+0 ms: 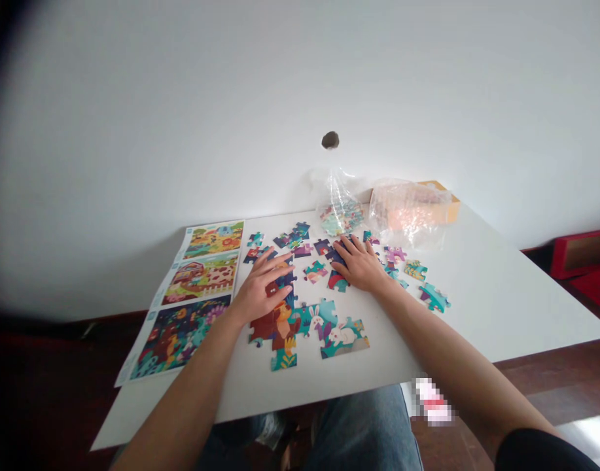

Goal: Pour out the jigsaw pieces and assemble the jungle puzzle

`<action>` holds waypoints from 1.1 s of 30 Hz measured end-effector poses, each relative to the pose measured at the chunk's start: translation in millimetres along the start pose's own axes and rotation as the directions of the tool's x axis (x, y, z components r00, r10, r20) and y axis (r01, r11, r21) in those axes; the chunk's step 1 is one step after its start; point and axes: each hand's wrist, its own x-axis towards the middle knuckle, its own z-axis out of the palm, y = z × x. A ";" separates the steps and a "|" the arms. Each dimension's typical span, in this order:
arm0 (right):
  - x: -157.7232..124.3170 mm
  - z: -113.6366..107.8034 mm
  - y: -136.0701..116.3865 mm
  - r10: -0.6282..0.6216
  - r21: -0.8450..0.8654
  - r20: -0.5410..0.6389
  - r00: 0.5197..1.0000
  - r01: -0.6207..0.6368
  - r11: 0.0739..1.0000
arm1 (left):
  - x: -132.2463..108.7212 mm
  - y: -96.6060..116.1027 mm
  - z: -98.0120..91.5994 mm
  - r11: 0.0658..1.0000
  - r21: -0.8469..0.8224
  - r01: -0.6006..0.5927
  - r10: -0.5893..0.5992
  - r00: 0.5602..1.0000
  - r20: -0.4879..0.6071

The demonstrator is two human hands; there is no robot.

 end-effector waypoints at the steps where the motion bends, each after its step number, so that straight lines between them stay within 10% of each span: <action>1: 0.4 -1.5 -1.2 0.003 0.005 -0.003 1.000 -0.003 1.000 | -0.5 -1.2 -0.1 1.000 0.005 0.000 -0.001 1.000 0.006; 15: -2.3 -18.0 1.1 -0.057 0.180 -0.197 0.979 0.094 0.979 | -2.4 -0.8 2.4 1.000 0.003 -0.012 0.012 0.999 0.053; 22: -13.7 -34.0 34.0 0.352 0.169 -0.215 0.911 -0.320 0.932 | -4.6 -8.1 1.9 0.997 0.062 0.043 -0.048 0.996 0.081; 28: -13.2 -30.4 44.1 0.336 0.285 -0.155 0.929 -0.283 0.916 | -6.2 -13.7 5.6 0.995 0.034 0.089 -0.093 0.989 0.115; 33: -22.1 -43.2 62.3 0.552 0.336 -0.350 0.757 -0.449 0.828 | -8.0 -14.6 4.4 0.993 0.006 0.115 -0.115 0.987 0.117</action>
